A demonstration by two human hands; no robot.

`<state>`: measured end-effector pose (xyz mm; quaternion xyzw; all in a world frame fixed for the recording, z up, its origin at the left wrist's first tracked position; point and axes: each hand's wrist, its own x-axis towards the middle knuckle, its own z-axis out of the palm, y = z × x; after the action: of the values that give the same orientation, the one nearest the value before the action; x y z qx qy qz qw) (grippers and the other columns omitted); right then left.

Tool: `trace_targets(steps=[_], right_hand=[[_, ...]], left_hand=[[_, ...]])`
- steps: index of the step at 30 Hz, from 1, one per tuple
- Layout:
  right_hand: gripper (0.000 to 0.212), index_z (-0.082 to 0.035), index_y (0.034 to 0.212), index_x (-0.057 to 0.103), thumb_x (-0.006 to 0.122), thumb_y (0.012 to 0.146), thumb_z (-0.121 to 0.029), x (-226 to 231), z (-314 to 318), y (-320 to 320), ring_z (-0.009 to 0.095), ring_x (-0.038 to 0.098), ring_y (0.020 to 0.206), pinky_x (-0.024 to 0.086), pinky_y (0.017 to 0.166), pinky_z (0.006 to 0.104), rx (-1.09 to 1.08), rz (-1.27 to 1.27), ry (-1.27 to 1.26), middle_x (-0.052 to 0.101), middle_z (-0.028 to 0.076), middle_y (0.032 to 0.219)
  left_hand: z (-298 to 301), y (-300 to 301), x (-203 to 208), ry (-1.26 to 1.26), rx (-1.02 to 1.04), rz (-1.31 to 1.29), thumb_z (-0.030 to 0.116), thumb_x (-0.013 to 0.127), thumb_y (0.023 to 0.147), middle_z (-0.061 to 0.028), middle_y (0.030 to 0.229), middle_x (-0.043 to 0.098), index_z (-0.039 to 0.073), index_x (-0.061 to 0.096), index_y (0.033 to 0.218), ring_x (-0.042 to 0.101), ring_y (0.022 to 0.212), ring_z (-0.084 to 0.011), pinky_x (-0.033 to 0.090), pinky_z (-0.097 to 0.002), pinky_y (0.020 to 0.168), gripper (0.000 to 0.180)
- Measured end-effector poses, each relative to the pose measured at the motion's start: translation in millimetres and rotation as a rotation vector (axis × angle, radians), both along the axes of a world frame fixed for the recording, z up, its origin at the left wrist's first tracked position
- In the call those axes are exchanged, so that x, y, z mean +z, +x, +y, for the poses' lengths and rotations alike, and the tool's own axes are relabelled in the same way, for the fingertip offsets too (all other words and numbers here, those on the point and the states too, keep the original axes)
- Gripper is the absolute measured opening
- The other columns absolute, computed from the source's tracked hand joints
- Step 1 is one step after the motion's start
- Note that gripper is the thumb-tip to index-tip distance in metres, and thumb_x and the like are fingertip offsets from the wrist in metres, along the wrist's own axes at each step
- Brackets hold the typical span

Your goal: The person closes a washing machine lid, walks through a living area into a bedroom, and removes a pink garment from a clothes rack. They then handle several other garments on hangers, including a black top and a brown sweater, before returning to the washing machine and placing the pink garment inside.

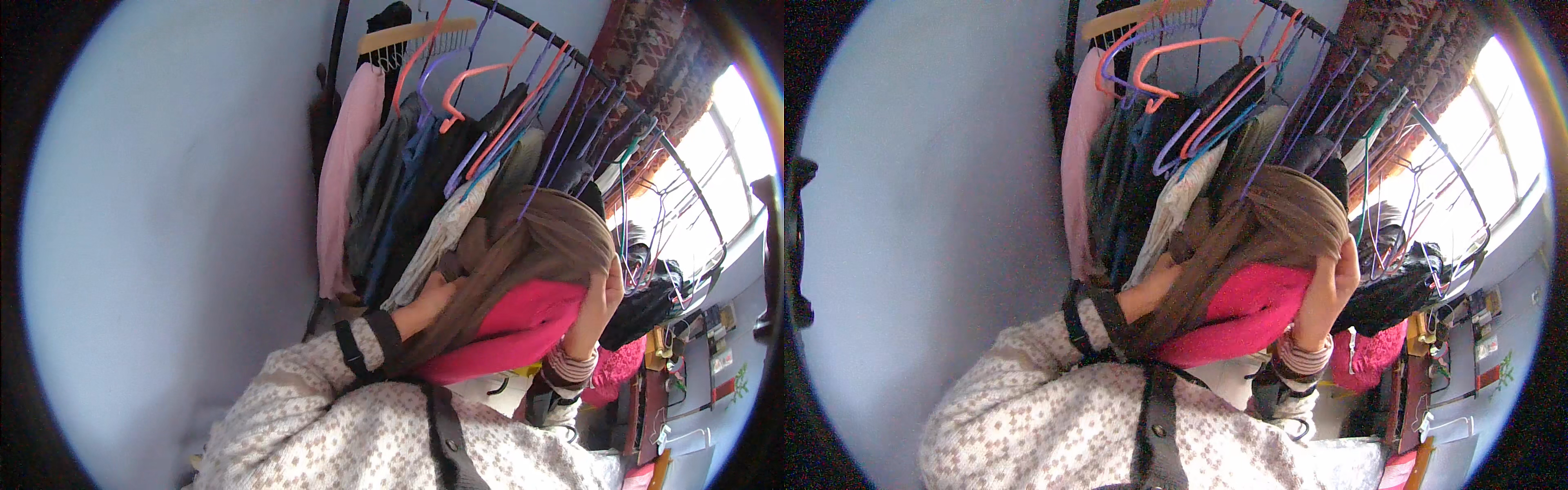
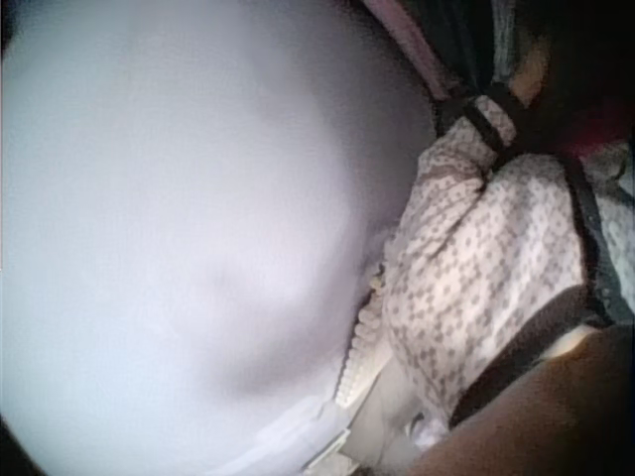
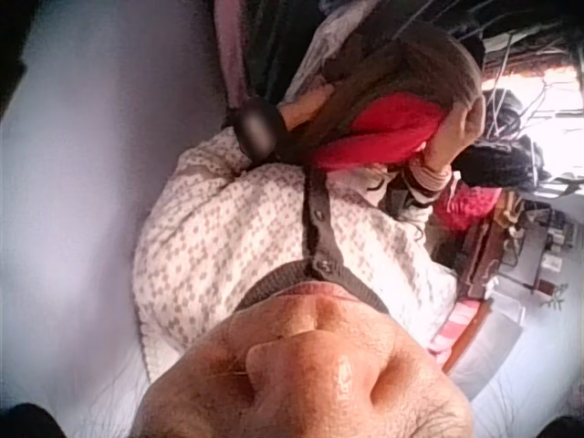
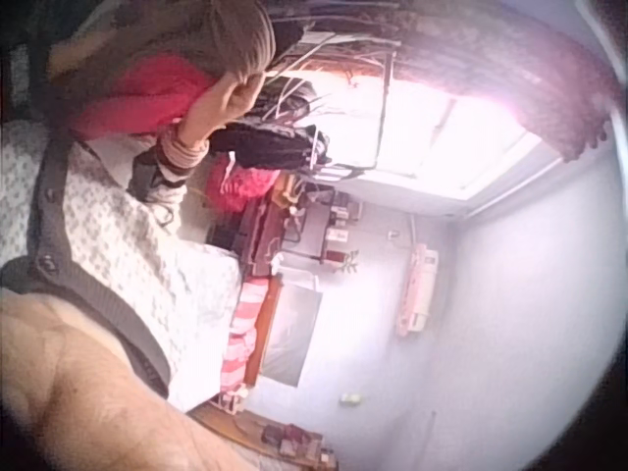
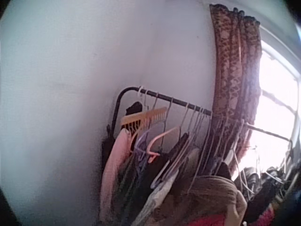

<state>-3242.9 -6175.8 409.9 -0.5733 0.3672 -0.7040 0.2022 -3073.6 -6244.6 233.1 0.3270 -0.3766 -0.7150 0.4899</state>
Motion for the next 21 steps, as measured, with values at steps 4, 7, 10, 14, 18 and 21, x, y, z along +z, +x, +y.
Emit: trace_targets(steps=[4, 7, 10, 14, 18, 21], right_hand=[[0.022, 0.001, 0.109, 0.055, 0.060, 0.089, -0.007, -10.4, -3.2, 5.9, 0.007, 0.051, 0.080, 0.043, 0.068, 0.0235, -0.189, 0.244, 0.149, 0.062, 0.005, 0.089], [0.026, 0.005, 0.102, 0.059, 0.068, 0.083, -0.012, -46.2, -4.2, 8.2, 0.014, 0.054, 0.076, 0.048, 0.069, 0.0321, -0.245, 0.523, 0.202, 0.063, 0.011, 0.079], [0.025, 0.008, 0.101, 0.064, 0.066, 0.081, -0.007, -105.2, 4.1, 5.9, 0.020, 0.066, 0.078, 0.051, 0.071, 0.0347, -0.136, 0.636, 0.442, 0.070, 0.020, 0.086], [0.028, 0.005, 0.103, 0.066, 0.069, 0.083, -0.015, -164.8, 3.8, 6.7, 0.036, 0.068, 0.089, 0.052, 0.078, 0.0393, -0.039, 0.723, 0.546, 0.069, 0.023, 0.097], [0.036, 0.007, 0.100, 0.066, 0.073, 0.083, -0.024, -170.4, 13.1, 14.2, 0.033, 0.067, 0.085, 0.051, 0.076, 0.0381, 0.070, 0.734, 0.640, 0.069, 0.023, 0.093], [0.037, 0.006, 0.102, 0.066, 0.075, 0.082, -0.024, -156.2, 22.6, 12.5, 0.031, 0.068, 0.091, 0.051, 0.080, 0.0365, 0.090, 0.713, 0.761, 0.071, 0.020, 0.098]], left_hand=[[-4.9, -6.9, -34.6, -0.036, -0.222, -0.062, 0.012, 0.062, 0.087, -0.0085, 0.102, 0.068, -0.002, 0.058, 0.118, 0.062, 0.092, -0.0205, 0.049, -0.0363, 0.083, 0.034], [-9.6, 0.0, -54.9, -0.607, -0.220, -0.142, 0.016, 0.067, 0.084, -0.0101, 0.102, 0.069, -0.002, 0.057, 0.120, 0.063, 0.091, -0.0218, 0.049, -0.0373, 0.083, 0.042], [-6.7, 10.1, -59.4, 0.292, -0.361, 0.219, 0.017, 0.071, 0.080, -0.0155, 0.111, 0.066, -0.003, 0.054, 0.126, 0.062, 0.101, -0.0245, 0.048, -0.0382, 0.089, 0.053], [-1.0, 18.0, -33.1, -0.226, -0.033, -0.705, 0.017, 0.067, 0.086, -0.0158, 0.126, 0.057, -0.002, 0.046, 0.133, 0.057, 0.107, -0.0251, 0.047, -0.0383, 0.092, 0.055], [3.5, 32.4, 12.2, -0.679, 0.126, -1.083, 0.009, 0.061, 0.083, -0.0267, 0.110, 0.059, -0.005, 0.051, 0.121, 0.059, 0.097, -0.0429, 0.048, -0.0466, 0.085, 0.041], [9.3, 30.7, 46.2, -1.010, 0.462, -0.890, 0.006, 0.058, 0.083, -0.0246, 0.096, 0.060, -0.003, 0.054, 0.110, 0.058, 0.089, -0.0442, 0.048, -0.0483, 0.080, 0.028]])
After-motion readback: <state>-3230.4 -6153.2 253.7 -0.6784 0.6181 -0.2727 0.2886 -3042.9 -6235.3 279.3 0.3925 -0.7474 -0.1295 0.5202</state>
